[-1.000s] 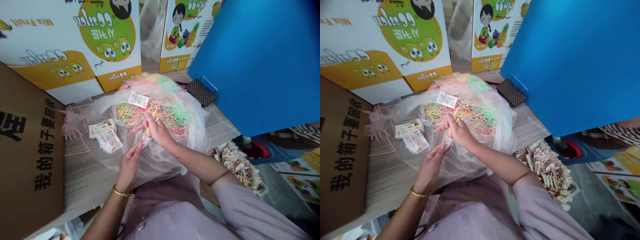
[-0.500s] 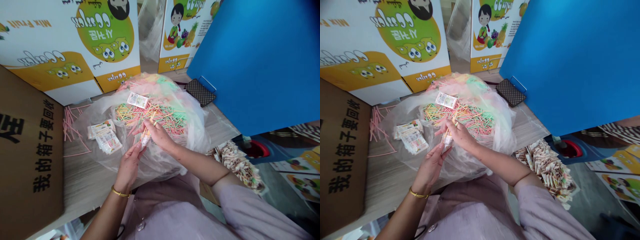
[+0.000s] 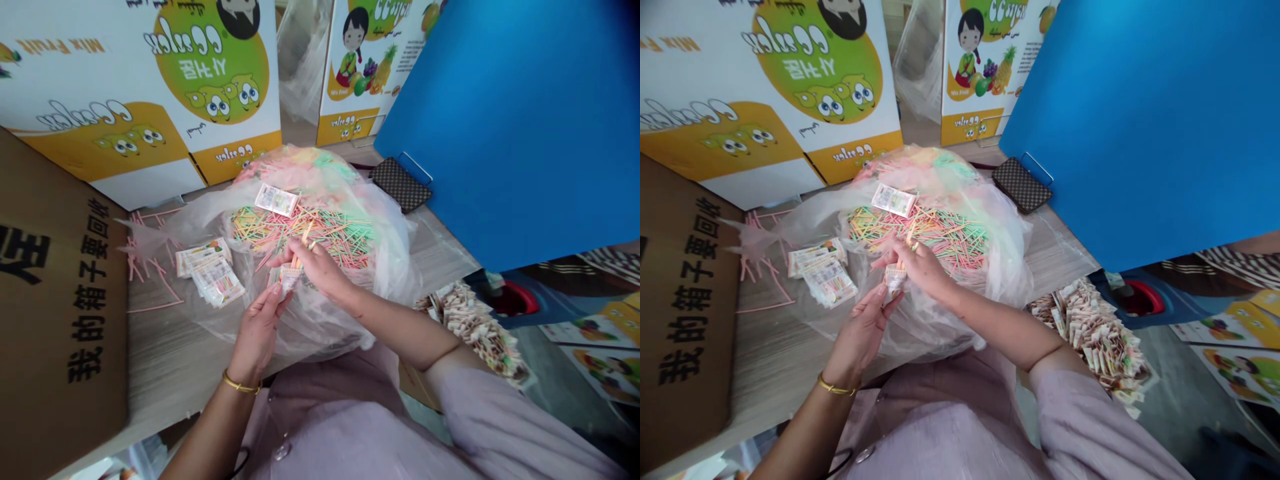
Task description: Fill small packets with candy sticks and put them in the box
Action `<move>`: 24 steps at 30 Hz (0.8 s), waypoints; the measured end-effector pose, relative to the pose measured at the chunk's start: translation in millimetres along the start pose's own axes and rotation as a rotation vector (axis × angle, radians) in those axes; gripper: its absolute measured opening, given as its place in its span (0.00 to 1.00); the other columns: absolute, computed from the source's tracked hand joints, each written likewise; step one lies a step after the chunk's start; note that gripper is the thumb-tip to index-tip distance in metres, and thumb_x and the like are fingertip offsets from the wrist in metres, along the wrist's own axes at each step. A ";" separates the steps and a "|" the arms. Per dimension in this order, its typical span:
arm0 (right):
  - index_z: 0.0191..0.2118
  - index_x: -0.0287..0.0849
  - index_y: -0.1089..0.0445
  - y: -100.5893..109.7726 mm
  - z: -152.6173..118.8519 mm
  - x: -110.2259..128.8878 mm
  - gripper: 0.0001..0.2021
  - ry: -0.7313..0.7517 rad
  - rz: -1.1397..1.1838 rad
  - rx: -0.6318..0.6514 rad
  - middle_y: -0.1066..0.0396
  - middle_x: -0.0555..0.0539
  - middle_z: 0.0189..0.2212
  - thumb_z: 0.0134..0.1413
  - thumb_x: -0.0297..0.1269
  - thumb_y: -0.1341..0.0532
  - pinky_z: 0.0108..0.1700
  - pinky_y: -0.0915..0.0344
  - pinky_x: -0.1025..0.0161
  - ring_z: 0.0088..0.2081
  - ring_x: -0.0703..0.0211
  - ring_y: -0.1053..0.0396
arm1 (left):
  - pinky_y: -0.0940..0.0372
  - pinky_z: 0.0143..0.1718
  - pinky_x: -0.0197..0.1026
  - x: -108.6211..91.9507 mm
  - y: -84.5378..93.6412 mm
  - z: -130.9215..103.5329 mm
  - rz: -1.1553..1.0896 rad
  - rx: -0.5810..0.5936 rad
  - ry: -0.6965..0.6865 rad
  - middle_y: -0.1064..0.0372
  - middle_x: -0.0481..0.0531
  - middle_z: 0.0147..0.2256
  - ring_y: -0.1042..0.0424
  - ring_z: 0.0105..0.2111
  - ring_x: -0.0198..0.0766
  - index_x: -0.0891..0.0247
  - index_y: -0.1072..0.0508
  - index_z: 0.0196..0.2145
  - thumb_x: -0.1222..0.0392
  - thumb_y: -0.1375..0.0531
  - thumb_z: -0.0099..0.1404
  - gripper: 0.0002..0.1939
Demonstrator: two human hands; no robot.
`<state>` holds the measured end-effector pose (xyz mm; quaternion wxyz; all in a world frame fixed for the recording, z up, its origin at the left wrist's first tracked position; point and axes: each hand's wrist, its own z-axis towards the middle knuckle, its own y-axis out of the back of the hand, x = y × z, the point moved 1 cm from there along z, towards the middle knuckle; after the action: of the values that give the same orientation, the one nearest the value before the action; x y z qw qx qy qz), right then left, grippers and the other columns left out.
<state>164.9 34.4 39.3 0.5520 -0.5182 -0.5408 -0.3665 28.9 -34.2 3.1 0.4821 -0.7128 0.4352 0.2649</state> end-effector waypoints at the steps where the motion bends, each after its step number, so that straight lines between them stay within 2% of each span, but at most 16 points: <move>1: 0.31 0.45 0.32 -0.9 -1.1 0.8 0.23 0.036 -0.040 0.020 0.20 0.46 0.35 0.66 0.59 0.46 0.46 0.29 0.61 0.38 0.58 0.23 | 0.35 0.64 0.53 0.3 0.4 0.6 -0.006 -0.002 0.000 0.19 0.53 0.48 0.27 0.58 0.49 0.60 0.17 0.38 0.48 0.27 0.55 0.17; 5: 0.34 0.44 0.25 -1.8 -1.7 3.8 0.26 0.100 -0.157 0.170 0.20 0.46 0.40 0.66 0.61 0.46 0.57 0.34 0.60 0.47 0.57 0.24 | 0.32 0.61 0.53 -0.6 1.4 0.7 -0.044 0.001 0.021 0.19 0.52 0.48 0.26 0.57 0.49 0.59 0.17 0.38 0.49 0.27 0.55 0.16; 8: 0.33 0.45 0.23 0.6 0.1 5.6 0.29 0.044 -0.079 0.237 0.21 0.45 0.38 0.66 0.64 0.48 0.55 0.32 0.58 0.47 0.55 0.24 | 0.28 0.57 0.55 -2.8 1.4 -0.7 -0.057 0.029 0.059 0.20 0.51 0.50 0.25 0.55 0.50 0.57 0.18 0.41 0.49 0.28 0.58 0.15; 11: 0.32 0.45 0.23 2.1 1.2 9.2 0.28 0.027 -0.026 0.249 0.21 0.46 0.38 0.68 0.61 0.50 0.54 0.31 0.58 0.46 0.55 0.24 | 0.26 0.55 0.56 -3.7 0.6 -1.2 -0.054 0.048 0.081 0.21 0.50 0.51 0.25 0.54 0.49 0.56 0.18 0.43 0.49 0.29 0.59 0.15; 14: 0.31 0.45 0.24 1.9 2.2 12.8 0.21 0.017 -0.079 0.222 0.21 0.46 0.39 0.65 0.56 0.41 0.55 0.32 0.59 0.47 0.56 0.25 | 0.27 0.56 0.56 -2.7 -0.4 0.1 -0.061 0.040 0.059 0.21 0.50 0.51 0.26 0.56 0.50 0.56 0.18 0.41 0.50 0.29 0.59 0.14; 16: 0.32 0.44 0.26 1.9 3.2 13.4 0.17 -0.020 -0.018 0.216 0.21 0.46 0.38 0.62 0.53 0.37 0.53 0.30 0.59 0.46 0.55 0.24 | 0.27 0.57 0.55 -2.2 -0.9 1.0 -0.058 0.040 0.049 0.21 0.51 0.51 0.26 0.57 0.50 0.56 0.18 0.41 0.49 0.29 0.59 0.14; 20: 0.33 0.43 0.28 3.7 5.6 11.6 0.21 -0.086 0.181 0.252 0.21 0.44 0.36 0.63 0.58 0.40 0.46 0.27 0.59 0.44 0.54 0.23 | 0.27 0.57 0.56 -5.2 -2.3 0.8 -0.053 0.055 0.060 0.23 0.52 0.54 0.27 0.58 0.52 0.56 0.19 0.43 0.48 0.29 0.59 0.16; 24: 0.38 0.43 0.24 5.3 7.6 9.4 0.21 -0.014 0.114 0.283 0.20 0.44 0.39 0.64 0.58 0.40 0.51 0.28 0.57 0.46 0.54 0.23 | 0.25 0.52 0.52 -10.3 -6.9 -1.9 -0.065 0.058 0.111 0.24 0.51 0.56 0.29 0.59 0.52 0.54 0.20 0.48 0.48 0.31 0.61 0.18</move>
<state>169.8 44.2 46.6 0.6357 -0.4677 -0.5604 -0.2511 29.9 -31.2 15.3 0.4861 -0.7256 0.4456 0.1965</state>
